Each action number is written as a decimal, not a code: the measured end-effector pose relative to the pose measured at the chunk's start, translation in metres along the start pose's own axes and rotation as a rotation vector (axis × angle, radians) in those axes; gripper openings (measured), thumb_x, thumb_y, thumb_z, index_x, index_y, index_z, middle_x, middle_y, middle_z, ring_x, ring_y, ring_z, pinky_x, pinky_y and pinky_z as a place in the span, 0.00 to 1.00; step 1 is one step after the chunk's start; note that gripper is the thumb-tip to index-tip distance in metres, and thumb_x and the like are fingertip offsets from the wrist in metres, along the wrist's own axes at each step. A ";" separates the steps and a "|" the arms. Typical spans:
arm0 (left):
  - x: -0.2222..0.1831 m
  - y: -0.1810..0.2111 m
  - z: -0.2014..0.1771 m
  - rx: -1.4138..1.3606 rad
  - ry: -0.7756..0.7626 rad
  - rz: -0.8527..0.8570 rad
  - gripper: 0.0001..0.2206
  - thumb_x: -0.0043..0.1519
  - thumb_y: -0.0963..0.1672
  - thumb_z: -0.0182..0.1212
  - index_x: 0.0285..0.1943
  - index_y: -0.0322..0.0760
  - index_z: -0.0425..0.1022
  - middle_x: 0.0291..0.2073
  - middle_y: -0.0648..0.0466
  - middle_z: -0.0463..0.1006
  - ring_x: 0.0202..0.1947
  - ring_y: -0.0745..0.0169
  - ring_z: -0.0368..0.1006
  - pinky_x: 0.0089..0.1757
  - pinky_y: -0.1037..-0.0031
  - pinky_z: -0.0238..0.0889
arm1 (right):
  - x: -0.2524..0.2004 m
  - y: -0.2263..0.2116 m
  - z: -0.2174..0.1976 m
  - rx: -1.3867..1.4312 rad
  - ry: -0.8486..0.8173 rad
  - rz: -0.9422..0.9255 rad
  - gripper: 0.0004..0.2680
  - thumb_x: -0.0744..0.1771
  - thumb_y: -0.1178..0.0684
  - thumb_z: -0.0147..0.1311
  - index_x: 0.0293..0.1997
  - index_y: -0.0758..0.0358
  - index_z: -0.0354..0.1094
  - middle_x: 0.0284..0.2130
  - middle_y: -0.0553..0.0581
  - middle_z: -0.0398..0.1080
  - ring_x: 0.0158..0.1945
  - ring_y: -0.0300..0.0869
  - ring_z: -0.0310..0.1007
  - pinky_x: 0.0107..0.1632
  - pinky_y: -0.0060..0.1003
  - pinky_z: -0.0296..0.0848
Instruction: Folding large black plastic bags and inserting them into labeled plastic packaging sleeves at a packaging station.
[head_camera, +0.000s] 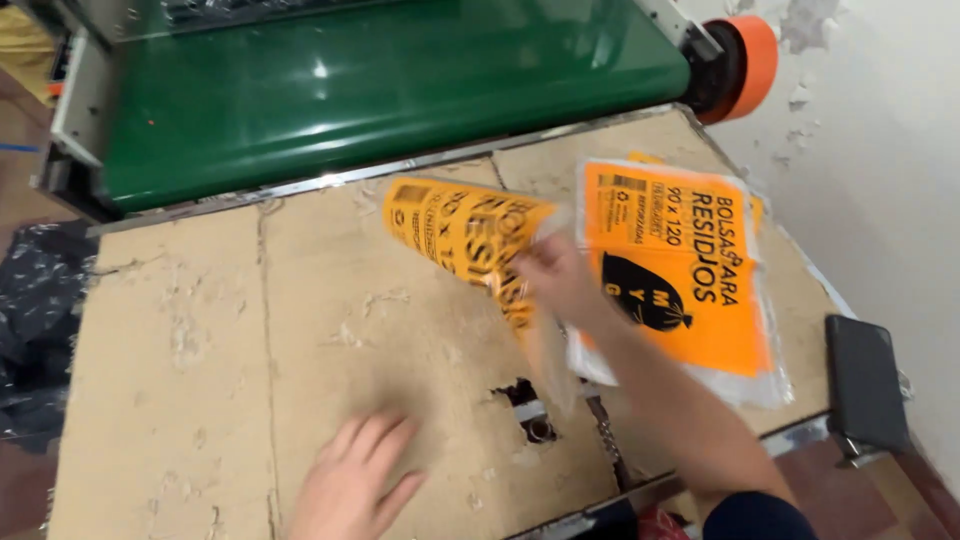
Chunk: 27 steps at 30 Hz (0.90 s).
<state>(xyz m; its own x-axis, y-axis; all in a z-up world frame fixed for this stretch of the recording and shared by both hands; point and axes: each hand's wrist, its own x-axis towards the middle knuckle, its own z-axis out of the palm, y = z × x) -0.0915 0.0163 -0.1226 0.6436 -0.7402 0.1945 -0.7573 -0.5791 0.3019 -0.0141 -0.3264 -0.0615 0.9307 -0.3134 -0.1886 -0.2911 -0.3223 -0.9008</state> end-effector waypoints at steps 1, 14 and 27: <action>0.022 0.016 -0.007 -0.007 -0.010 0.007 0.26 0.60 0.56 0.60 0.62 0.43 0.69 0.56 0.54 0.71 0.56 0.51 0.64 0.47 0.60 0.66 | -0.001 0.003 -0.027 0.002 0.006 0.012 0.07 0.66 0.51 0.53 0.44 0.62 0.70 0.36 0.55 0.73 0.38 0.40 0.76 0.40 0.36 0.78; 0.249 0.125 0.096 0.085 -0.183 0.242 0.31 0.61 0.58 0.54 0.71 0.46 0.61 0.71 0.49 0.54 0.74 0.33 0.37 0.59 0.27 0.40 | 0.070 0.148 -0.261 0.190 0.342 0.016 0.05 0.63 0.59 0.57 0.30 0.61 0.62 0.15 0.53 0.61 0.13 0.41 0.65 0.18 0.32 0.64; 0.285 -0.008 0.013 -0.882 0.145 -0.710 0.19 0.63 0.54 0.58 0.62 0.54 0.71 0.50 0.60 0.78 0.51 0.60 0.77 0.47 0.64 0.72 | 0.063 0.172 -0.175 -0.997 0.146 -0.118 0.16 0.68 0.38 0.49 0.60 0.51 0.64 0.62 0.53 0.60 0.71 0.55 0.53 0.70 0.59 0.50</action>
<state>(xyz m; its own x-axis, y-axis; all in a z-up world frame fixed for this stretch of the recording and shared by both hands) 0.0970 -0.1942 -0.0817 0.9454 -0.2619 -0.1938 0.0882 -0.3670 0.9260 -0.0441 -0.5578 -0.1599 0.9488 -0.3158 -0.0095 -0.3131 -0.9360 -0.1610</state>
